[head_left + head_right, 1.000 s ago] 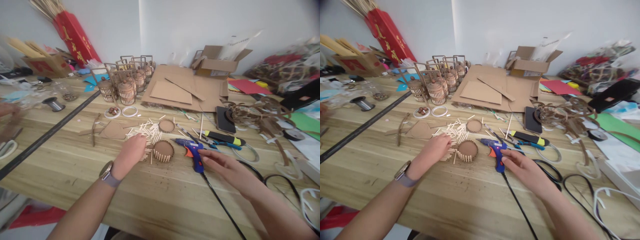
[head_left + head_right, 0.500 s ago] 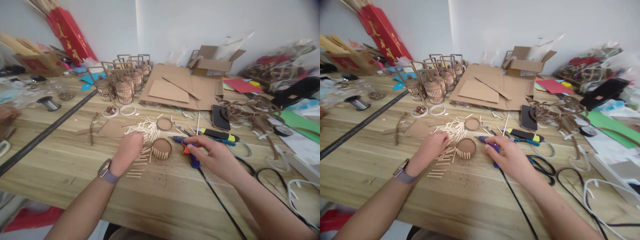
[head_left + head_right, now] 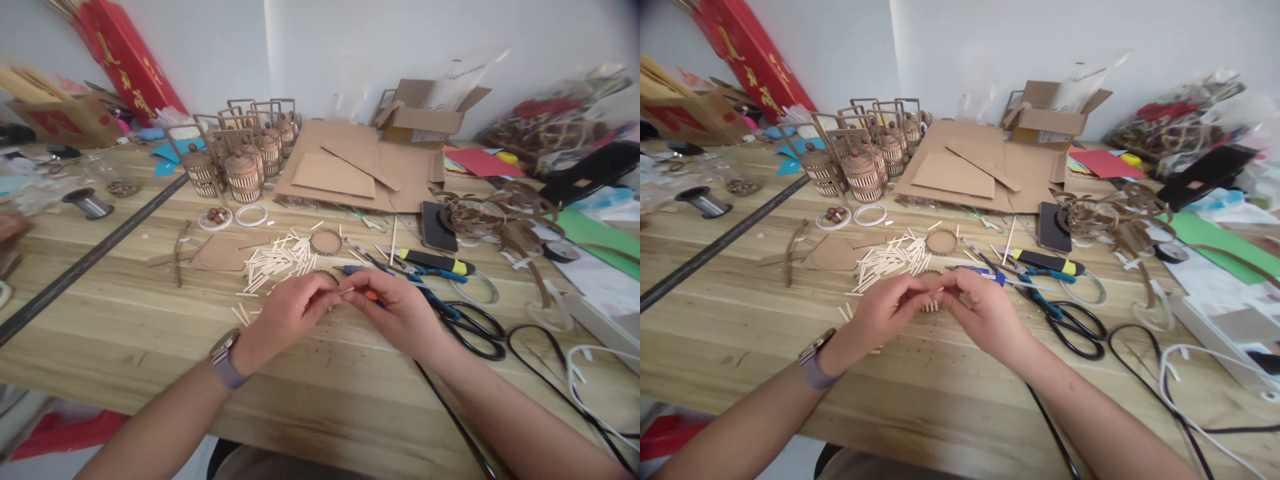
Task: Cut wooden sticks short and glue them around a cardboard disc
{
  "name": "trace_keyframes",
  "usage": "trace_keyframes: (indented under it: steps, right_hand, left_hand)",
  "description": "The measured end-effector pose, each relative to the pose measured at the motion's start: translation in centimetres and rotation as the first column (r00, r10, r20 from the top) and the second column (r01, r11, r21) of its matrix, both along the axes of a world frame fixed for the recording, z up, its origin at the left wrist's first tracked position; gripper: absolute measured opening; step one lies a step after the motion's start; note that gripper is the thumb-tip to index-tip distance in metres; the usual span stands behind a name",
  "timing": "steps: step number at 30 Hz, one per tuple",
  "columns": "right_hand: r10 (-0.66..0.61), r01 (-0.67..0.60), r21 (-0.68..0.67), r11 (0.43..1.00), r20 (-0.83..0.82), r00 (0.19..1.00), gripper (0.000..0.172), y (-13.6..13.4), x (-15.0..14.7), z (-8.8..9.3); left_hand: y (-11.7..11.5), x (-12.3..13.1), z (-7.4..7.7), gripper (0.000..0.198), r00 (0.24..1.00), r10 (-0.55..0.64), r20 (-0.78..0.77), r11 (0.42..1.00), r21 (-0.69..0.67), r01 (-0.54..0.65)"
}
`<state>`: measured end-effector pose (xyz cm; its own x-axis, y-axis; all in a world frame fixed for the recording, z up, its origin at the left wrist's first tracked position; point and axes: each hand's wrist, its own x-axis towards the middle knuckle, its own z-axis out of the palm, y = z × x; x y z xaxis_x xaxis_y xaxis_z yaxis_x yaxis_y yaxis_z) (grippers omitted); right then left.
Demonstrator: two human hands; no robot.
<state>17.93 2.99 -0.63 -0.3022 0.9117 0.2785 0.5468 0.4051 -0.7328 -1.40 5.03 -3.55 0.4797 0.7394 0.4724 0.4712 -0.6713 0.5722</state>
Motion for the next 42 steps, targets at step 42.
trace_keyframes:
  steps: [42]
  right_hand:
    - [0.061, -0.159, 0.172, 0.972, 0.47, 0.88, 0.012, 2.2, 0.7, -4.8]
  left_hand:
    - [2.9, -0.3, -3.3, 0.077, 0.952, -0.047, -0.302, 0.997, -0.077, 0.025]
